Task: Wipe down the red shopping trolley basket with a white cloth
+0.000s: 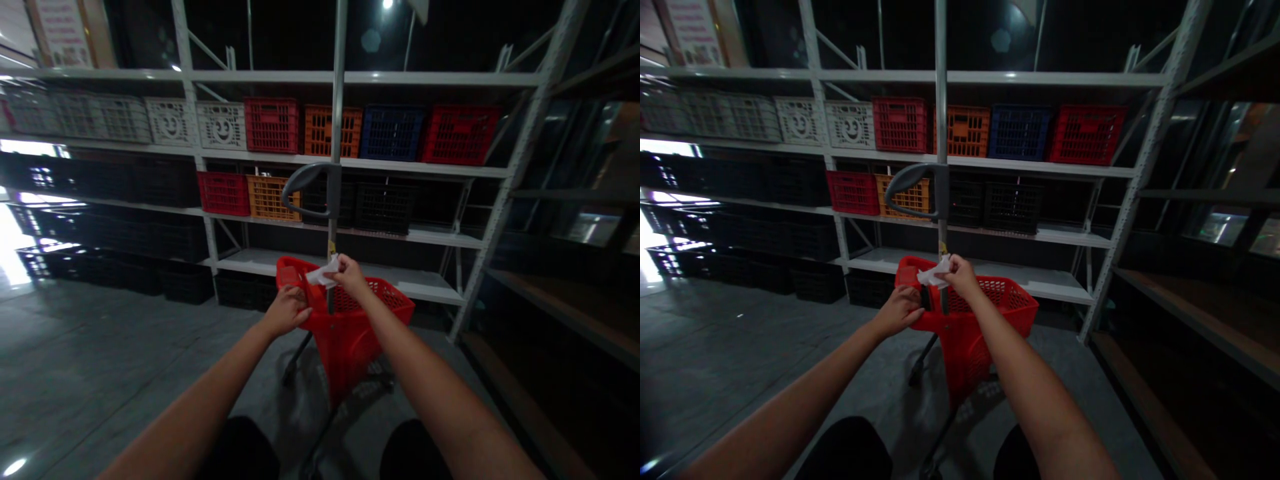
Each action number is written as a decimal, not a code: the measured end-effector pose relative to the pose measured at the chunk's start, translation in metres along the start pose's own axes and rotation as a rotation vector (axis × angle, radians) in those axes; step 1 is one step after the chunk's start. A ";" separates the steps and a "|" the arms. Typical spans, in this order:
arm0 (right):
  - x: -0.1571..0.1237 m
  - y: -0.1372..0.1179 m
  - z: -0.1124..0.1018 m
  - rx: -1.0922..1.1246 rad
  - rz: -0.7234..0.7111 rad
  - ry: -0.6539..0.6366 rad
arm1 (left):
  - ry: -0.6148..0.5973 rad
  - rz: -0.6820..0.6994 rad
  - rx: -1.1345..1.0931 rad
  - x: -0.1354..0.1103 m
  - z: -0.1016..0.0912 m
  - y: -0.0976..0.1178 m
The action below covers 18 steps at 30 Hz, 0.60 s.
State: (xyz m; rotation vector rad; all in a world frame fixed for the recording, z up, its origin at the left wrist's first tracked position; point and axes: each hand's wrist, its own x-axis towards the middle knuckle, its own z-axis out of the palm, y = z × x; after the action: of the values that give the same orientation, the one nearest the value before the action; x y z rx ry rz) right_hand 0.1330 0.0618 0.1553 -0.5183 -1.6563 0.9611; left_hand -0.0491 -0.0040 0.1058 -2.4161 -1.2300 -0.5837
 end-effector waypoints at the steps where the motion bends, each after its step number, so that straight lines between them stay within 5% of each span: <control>1: -0.011 0.015 0.002 -0.021 0.030 -0.004 | 0.004 -0.017 -0.001 0.000 -0.002 0.000; 5: -0.044 0.059 0.011 -0.220 0.080 -0.018 | 0.079 -0.160 0.093 0.000 -0.003 0.005; 10: -0.070 0.076 0.003 -0.545 0.050 0.023 | 0.108 -0.358 0.212 0.003 0.009 0.015; 15: -0.101 0.088 -0.037 -0.820 0.108 0.099 | 0.080 -0.385 0.247 0.006 0.017 0.008; 18: -0.114 0.096 -0.039 -0.874 0.143 0.175 | 0.073 -0.342 0.270 0.008 0.019 0.001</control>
State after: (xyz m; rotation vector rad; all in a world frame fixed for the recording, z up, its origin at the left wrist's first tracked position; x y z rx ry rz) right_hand 0.1909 0.0446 0.0138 -1.2727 -1.8426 0.2215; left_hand -0.0402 0.0104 0.0941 -1.9622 -1.5919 -0.5527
